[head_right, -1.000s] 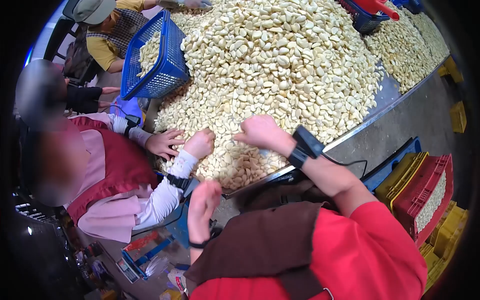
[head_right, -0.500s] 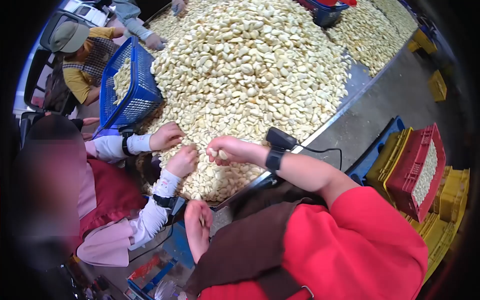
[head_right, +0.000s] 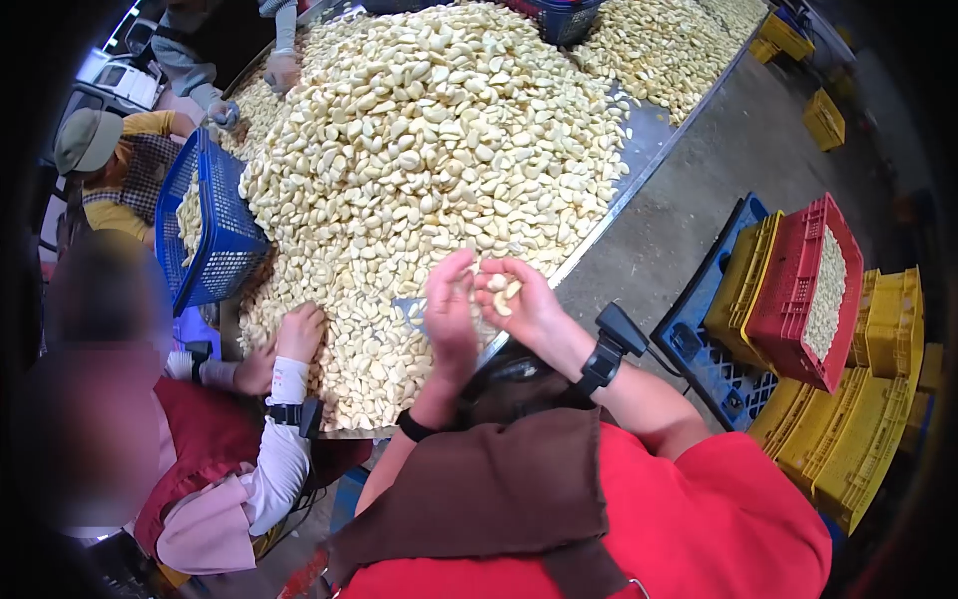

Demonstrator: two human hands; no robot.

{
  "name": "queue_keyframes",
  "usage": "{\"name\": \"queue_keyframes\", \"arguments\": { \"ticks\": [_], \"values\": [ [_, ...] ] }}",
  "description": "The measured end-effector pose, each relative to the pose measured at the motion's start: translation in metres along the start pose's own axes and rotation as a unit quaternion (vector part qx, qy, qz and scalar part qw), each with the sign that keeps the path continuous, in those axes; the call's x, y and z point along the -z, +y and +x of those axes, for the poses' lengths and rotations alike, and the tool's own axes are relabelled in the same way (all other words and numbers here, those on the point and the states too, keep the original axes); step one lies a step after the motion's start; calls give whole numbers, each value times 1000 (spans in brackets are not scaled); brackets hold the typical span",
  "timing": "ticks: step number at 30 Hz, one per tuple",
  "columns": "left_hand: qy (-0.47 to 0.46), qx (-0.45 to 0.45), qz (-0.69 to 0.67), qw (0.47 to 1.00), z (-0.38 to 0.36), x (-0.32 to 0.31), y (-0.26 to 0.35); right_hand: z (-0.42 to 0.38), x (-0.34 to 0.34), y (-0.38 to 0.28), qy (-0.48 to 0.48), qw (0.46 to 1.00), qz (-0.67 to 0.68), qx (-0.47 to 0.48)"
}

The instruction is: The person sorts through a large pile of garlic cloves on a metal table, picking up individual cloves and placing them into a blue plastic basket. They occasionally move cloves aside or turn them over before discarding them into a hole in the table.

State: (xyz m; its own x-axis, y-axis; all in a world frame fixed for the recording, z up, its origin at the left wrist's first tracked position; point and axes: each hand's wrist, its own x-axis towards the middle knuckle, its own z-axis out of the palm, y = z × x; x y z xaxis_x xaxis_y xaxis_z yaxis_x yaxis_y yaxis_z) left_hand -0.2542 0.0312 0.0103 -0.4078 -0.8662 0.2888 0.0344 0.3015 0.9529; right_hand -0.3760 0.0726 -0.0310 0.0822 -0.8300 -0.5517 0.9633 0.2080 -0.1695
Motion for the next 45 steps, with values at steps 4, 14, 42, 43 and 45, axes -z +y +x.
{"name": "queue_keyframes", "arguments": {
  "ticks": [4,14,42,43,45],
  "values": [
    [-27,106,7,994,12,31,-17,-5,-23,-104,111,984,59,125],
    [-229,73,523,818,-8,89,-74,0,-50,-156,109,758,-576,285],
    [-37,222,592,774,-9,159,-78,13,-36,-39,115,321,-937,69],
    [-57,279,601,746,-6,166,-76,25,-16,-16,43,330,-939,80],
    [-15,248,625,740,-5,171,-69,21,-25,37,-45,343,-935,71]
  ]
}}
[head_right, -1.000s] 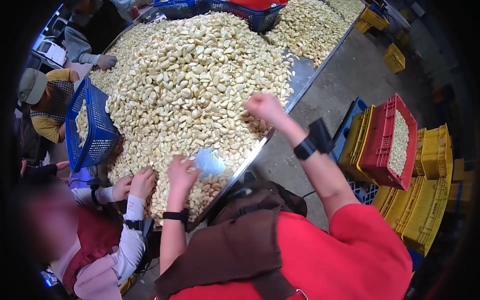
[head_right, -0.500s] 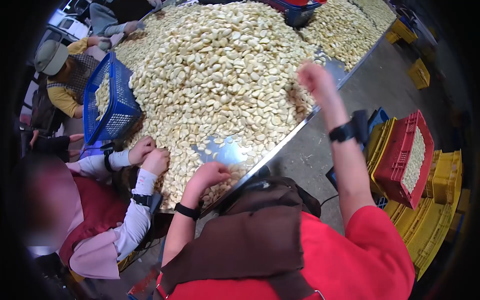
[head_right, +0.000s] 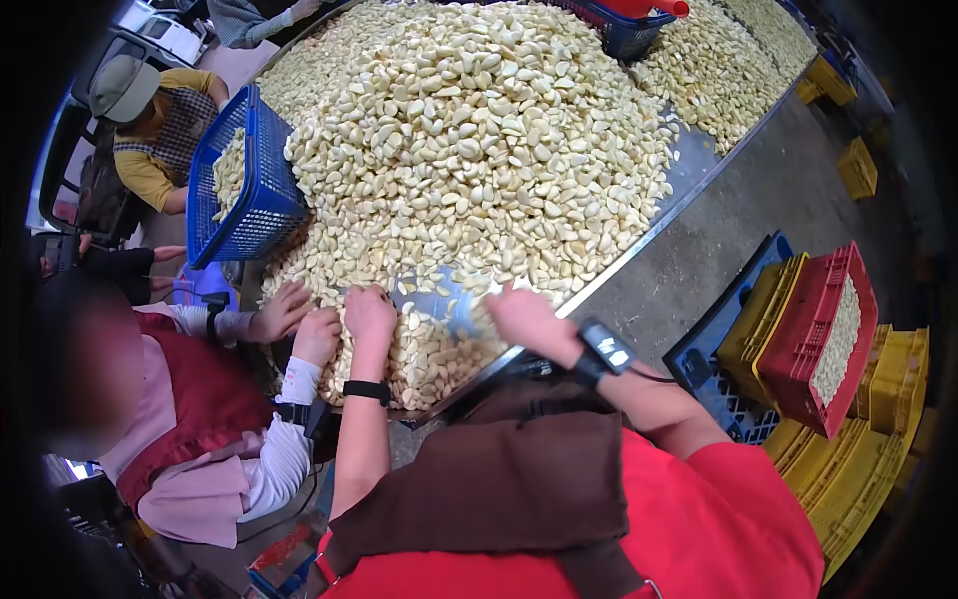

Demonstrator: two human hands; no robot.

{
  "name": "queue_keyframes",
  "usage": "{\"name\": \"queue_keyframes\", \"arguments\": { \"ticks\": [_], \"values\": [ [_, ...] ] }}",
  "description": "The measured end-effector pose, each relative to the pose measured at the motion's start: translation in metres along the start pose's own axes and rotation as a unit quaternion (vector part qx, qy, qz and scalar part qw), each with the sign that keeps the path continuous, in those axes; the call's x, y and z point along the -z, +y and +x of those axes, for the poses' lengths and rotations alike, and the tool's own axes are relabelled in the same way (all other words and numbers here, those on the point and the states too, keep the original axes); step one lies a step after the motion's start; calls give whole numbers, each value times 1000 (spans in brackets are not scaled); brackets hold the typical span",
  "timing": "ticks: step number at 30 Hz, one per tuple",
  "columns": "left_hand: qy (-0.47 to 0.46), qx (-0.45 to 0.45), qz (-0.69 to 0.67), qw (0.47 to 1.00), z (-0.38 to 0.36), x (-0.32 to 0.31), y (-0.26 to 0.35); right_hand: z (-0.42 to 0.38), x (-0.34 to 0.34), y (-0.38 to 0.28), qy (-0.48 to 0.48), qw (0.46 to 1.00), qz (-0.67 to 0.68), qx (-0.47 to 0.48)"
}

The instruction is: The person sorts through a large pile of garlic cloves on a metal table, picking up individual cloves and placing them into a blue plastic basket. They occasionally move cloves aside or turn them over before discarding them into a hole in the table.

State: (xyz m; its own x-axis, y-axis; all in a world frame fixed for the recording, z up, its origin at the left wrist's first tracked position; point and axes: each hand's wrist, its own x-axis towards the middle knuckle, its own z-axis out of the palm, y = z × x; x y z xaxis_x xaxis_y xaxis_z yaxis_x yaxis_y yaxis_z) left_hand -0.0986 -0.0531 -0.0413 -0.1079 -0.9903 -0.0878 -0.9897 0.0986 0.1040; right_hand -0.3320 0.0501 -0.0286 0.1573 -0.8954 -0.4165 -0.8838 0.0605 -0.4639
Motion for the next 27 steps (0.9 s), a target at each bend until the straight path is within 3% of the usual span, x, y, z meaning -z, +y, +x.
{"name": "queue_keyframes", "arguments": {
  "ticks": [1,3,4,5,7,8,9,10,11,16,19,20,21,22,23,25,26,27],
  "values": [
    [60,7,10,998,1,7,1,1,-6,-21,3,999,36,34],
    [75,-20,-21,997,-4,31,16,1,-5,-49,11,988,92,121],
    [-31,-50,-123,991,-10,38,20,7,-4,-47,-29,981,75,177],
    [-138,-77,-223,962,-18,39,23,13,3,-40,-29,982,74,173],
    [-281,-134,-258,915,-52,30,23,32,34,-19,69,988,-38,132],
    [-282,-131,-261,914,-65,27,17,40,51,-8,181,973,-54,134],
    [-255,-151,-172,939,-78,23,11,47,64,3,289,945,-67,135],
    [-226,-169,-81,956,-87,22,8,55,71,11,326,925,-121,152],
    [-227,-164,-83,956,-85,23,3,62,75,16,362,900,-173,170],
    [-115,72,36,990,-59,35,-29,74,69,27,349,897,-194,190],
    [-185,73,9,980,-63,36,-11,70,55,24,339,902,-193,184],
    [-72,-30,-14,997,-73,28,-9,66,48,20,321,909,-175,200],
    [-69,-28,-12,997,-73,28,-5,63,41,16,304,914,-158,217],
    [-128,-30,-5,991,-73,30,-2,64,29,13,258,937,-140,191],
    [-188,-30,0,982,-73,31,-2,59,18,13,234,952,-80,183],
    [-197,-17,-10,980,-67,31,-17,40,33,13,204,960,-24,191],
    [-201,9,7,979,-66,44,-15,31,43,18,169,967,145,124],
    [-209,34,24,977,-68,52,-12,21,54,26,127,941,309,49]
  ]
}}
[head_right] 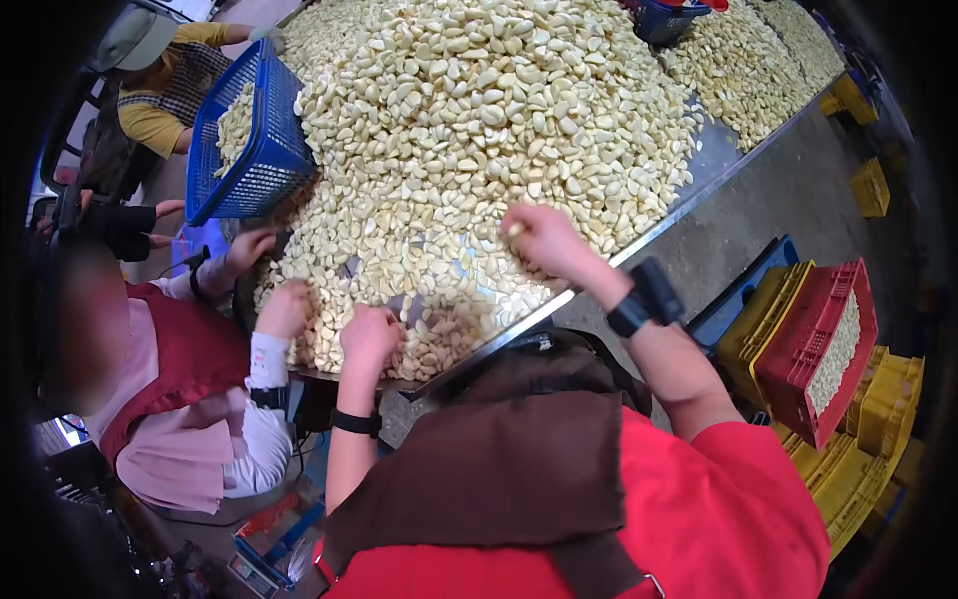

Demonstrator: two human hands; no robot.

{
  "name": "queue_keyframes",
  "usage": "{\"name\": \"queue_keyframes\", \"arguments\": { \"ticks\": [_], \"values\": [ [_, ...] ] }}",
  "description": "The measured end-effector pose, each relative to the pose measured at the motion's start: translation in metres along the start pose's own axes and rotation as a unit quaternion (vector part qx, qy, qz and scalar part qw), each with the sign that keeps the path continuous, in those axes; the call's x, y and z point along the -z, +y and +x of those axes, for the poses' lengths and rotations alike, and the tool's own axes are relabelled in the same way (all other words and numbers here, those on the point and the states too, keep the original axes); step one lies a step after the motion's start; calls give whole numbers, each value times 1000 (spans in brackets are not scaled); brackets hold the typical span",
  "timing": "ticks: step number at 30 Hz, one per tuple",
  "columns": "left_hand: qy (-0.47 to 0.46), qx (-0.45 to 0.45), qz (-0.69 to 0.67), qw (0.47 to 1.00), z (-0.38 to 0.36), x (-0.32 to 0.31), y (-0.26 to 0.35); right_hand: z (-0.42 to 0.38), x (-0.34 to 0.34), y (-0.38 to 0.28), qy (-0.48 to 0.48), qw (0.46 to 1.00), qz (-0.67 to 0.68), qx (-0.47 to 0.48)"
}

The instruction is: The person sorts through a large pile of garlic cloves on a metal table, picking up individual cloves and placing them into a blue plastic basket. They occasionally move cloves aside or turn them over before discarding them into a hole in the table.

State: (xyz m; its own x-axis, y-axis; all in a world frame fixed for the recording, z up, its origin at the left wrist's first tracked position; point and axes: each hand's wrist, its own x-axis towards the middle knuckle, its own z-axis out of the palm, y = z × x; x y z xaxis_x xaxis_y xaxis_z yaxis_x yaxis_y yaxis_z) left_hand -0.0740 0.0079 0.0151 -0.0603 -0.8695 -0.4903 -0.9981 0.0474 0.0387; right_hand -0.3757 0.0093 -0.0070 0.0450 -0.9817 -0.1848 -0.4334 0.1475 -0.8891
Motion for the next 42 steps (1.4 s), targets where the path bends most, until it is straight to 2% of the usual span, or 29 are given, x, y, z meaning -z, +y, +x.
{"name": "queue_keyframes", "arguments": {
  "ticks": [1,2,3,4,5,6,7,9,10,11,14,16,17,18,20,22,23,26,28,30,31,33,34,36,38,39,40,41,42],
  "values": [
    [52,-16,-18,998,-1,-2,1,-6,21,3,23,993,110,-43],
    [46,-17,-17,999,-2,1,6,-10,48,7,47,971,220,-86],
    [66,-123,-78,987,-3,5,15,-11,88,8,48,960,253,-114],
    [84,-227,-139,960,-4,6,24,0,127,29,68,936,343,-37],
    [79,-228,-140,960,-2,-3,31,1,154,27,206,888,409,-38],
    [29,-317,-151,936,2,-17,38,5,158,13,308,811,490,-89],
    [-17,-405,-160,900,6,-27,44,4,152,21,253,860,433,-93],
    [-16,-426,-141,894,11,-38,50,4,114,20,147,931,325,-75],
    [-26,-441,-122,889,9,-41,51,-1,87,-3,72,961,239,-117],
    [-30,-448,-105,888,7,-38,53,-4,55,-10,27,970,213,-118],
    [-22,-411,-11,911,-3,-37,61,7,-15,-10,-87,995,43,-26],
    [-12,-412,-11,911,-8,-42,56,27,-47,-16,-45,973,-151,167],
    [1,-401,-36,915,-7,-49,53,37,-63,-21,-12,964,-144,224],
    [13,-391,-62,918,-6,-53,53,47,-79,-27,-11,959,-178,219],
    [-9,-378,-62,924,-8,-53,57,76,-107,-28,-47,912,-282,294],
    [-29,-377,-71,923,-6,-56,58,92,-135,-18,-39,897,-325,297],
    [-3,-386,-93,918,-6,-59,56,98,-146,-13,-32,881,-367,296],
    [-12,-388,-151,909,-2,-69,48,91,-150,-24,-4,889,-355,290],
    [-42,-350,-174,919,-11,-48,44,84,-147,-24,-8,882,-364,299],
    [-92,-218,-254,938,-21,-22,36,80,-144,-23,15,870,-362,333],
    [-91,-215,-254,939,-17,-18,29,80,-144,-24,-15,867,-381,322],
    [-41,-102,-165,980,-1,-8,17,80,-140,-23,-31,864,-368,342],
    [-40,-102,-163,981,9,-8,10,81,-138,-23,-47,861,-357,359],
    [85,-141,-175,971,28,-9,1,86,-128,-31,-52,867,-346,354],
    [82,-139,-165,973,43,6,8,88,-106,-54,5,913,-320,251],
    [12,-86,-101,991,53,11,9,99,-98,-53,70,914,-339,210],
    [-59,-33,-35,997,58,15,7,107,-87,-47,64,922,-341,174],
    [-64,-11,-15,998,68,15,-7,101,-81,-39,51,918,-351,178],
    [-61,53,-7,997,80,12,-27,98,-79,-35,44,913,-361,184]
  ]
}}
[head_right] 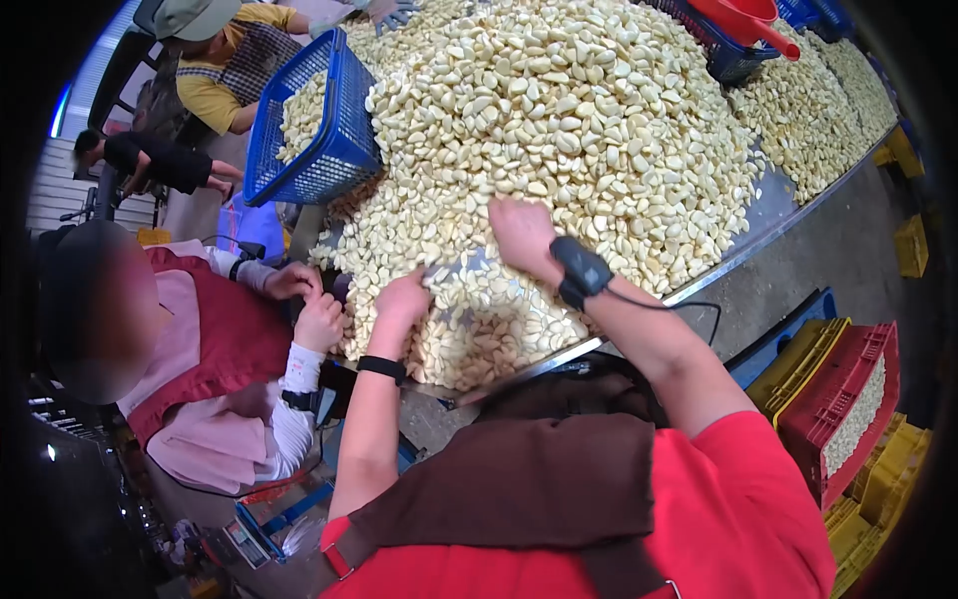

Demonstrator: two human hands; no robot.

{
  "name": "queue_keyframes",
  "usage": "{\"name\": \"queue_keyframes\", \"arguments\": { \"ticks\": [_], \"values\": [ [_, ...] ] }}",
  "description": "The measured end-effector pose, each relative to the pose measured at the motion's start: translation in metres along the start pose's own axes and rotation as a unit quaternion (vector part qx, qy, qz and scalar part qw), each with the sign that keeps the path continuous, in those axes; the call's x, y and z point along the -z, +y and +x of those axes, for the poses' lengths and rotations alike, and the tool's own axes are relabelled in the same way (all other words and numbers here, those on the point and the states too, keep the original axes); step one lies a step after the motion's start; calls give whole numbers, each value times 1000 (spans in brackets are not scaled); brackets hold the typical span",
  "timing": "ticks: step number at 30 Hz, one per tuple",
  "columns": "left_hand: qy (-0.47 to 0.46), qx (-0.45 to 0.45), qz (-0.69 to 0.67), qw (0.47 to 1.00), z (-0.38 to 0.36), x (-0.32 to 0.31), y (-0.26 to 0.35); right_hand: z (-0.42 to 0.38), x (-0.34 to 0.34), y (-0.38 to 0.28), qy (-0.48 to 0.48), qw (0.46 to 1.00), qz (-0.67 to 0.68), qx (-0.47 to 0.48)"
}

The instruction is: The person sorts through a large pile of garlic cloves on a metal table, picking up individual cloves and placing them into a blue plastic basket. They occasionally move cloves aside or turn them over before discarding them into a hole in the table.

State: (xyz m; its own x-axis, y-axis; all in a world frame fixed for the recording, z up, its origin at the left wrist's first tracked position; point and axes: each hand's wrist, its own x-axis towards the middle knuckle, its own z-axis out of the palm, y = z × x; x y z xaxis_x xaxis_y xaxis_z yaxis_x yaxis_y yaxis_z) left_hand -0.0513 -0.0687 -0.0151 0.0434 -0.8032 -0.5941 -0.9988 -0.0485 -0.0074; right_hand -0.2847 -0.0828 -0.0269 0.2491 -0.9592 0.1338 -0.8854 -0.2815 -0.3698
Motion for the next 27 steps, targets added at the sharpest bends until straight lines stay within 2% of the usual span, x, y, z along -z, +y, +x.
{"name": "queue_keyframes", "arguments": {
  "ticks": [1,2,4,6,7,8,10,11,12,13,14,16,17,18,19,20,21,23,24,25,26,27],
  "values": [
    [28,84,21,996,20,-7,-22,-5,-2,-4,-62,998,-16,5],
    [17,96,42,994,19,3,-35,-16,-7,-10,-127,991,-32,8],
    [63,102,-12,993,14,29,-22,-47,-27,-32,-179,982,-13,52],
    [206,80,-79,972,14,46,1,-67,-27,-58,-181,977,90,73],
    [246,62,-175,951,12,54,13,-67,-25,-62,-181,976,90,75],
    [244,62,-174,952,20,49,19,-68,-23,-66,-220,961,137,98],
    [314,-102,-176,927,42,28,25,-62,-25,-60,-257,942,182,119],
    [315,-103,-178,927,48,17,26,-48,-28,-46,-292,889,347,60],
    [306,-91,-178,931,52,3,26,-34,-28,-31,-317,805,501,-1],
    [298,-81,-179,934,54,-4,26,-23,-22,-10,-276,721,625,-109],
    [299,-81,-182,933,51,-8,24,-14,-14,7,-229,611,728,-212],
    [221,-96,-164,957,44,-19,13,5,13,8,-151,601,746,-243],
    [191,-137,-146,961,46,-33,6,18,12,6,-119,664,704,-223],
    [137,-125,-127,974,26,-27,16,31,10,1,-85,721,657,-202],
    [123,-133,-127,975,11,-27,24,45,2,-7,-73,816,550,-166],
    [108,-140,-128,976,0,-31,30,53,-4,-17,26,947,319,-25],
    [108,-139,-125,976,-8,-39,33,61,-7,-27,26,975,221,26],
    [177,-223,-248,926,-20,-54,33,72,-19,-30,28,986,18,162],
    [179,-221,-248,926,-31,-48,31,76,-28,-28,-33,982,-35,183],
    [29,-177,-445,877,-47,-33,34,77,-32,-29,-20,981,-20,190],
    [-124,-124,-614,769,-57,-27,34,77,-37,-28,-8,980,-5,196],
    [-128,-103,-652,741,-60,-28,28,78,-40,-28,-11,980,-7,199]
  ]
}}
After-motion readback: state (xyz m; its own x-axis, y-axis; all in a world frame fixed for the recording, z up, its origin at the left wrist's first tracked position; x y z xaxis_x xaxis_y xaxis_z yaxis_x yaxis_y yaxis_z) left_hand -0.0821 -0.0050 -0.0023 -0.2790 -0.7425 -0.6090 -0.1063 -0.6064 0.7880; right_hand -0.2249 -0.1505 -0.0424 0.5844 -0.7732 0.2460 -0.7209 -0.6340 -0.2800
